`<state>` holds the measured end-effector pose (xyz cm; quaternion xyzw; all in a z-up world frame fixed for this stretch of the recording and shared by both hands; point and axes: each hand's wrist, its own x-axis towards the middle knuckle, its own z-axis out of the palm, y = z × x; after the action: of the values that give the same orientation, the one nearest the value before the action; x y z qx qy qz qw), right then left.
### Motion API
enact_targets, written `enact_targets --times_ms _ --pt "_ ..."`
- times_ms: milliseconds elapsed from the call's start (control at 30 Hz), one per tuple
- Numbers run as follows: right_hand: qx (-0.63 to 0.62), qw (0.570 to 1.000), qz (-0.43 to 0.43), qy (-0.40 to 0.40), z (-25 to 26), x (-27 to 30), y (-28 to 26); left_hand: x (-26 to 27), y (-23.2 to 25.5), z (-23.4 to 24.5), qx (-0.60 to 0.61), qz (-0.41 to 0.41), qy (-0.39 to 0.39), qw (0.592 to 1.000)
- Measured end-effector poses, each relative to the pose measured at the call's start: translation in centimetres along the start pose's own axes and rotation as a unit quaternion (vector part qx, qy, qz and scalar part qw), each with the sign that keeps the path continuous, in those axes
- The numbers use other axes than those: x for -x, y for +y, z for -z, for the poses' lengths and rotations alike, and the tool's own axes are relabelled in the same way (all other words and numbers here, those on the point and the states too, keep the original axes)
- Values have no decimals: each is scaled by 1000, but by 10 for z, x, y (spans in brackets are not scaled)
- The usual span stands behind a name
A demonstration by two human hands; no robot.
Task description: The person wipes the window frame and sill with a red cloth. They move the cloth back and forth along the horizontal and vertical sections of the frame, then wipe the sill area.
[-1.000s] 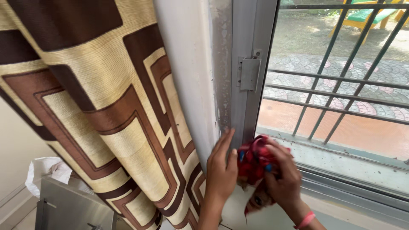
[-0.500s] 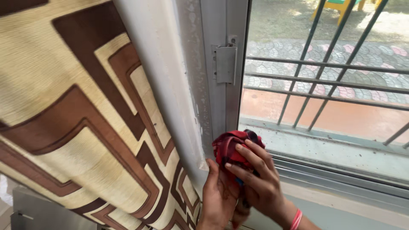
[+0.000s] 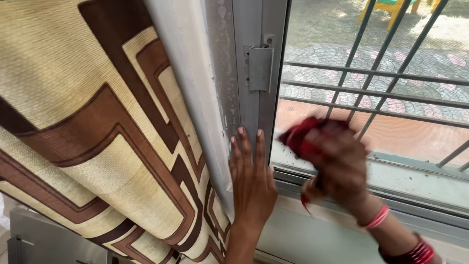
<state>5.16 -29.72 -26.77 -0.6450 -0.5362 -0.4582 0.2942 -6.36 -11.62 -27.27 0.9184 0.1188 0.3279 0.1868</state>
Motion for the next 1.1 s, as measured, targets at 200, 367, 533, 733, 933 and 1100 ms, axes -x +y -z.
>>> enact_targets --times_ms 200,367,533,733,933,1100 --pt "96 995 20 23 -14 -1 -13 -3 8 -2 0 22 -48 999" --pt "-12 987 -16 -156 -36 31 -45 -6 1 1 -16 15 -67 998" --pt "9 999 -14 27 -1 -15 -5 -3 0 2 -28 8 -74 997" --pt "74 996 7 46 -23 -21 -26 -2 2 5 -13 11 -66 998" --pt "-32 991 -30 -130 -42 27 -53 -7 -1 10 -18 37 -121 992" --pt "8 993 -46 -112 -41 44 -26 -2 -7 -11 -17 17 -38 999"
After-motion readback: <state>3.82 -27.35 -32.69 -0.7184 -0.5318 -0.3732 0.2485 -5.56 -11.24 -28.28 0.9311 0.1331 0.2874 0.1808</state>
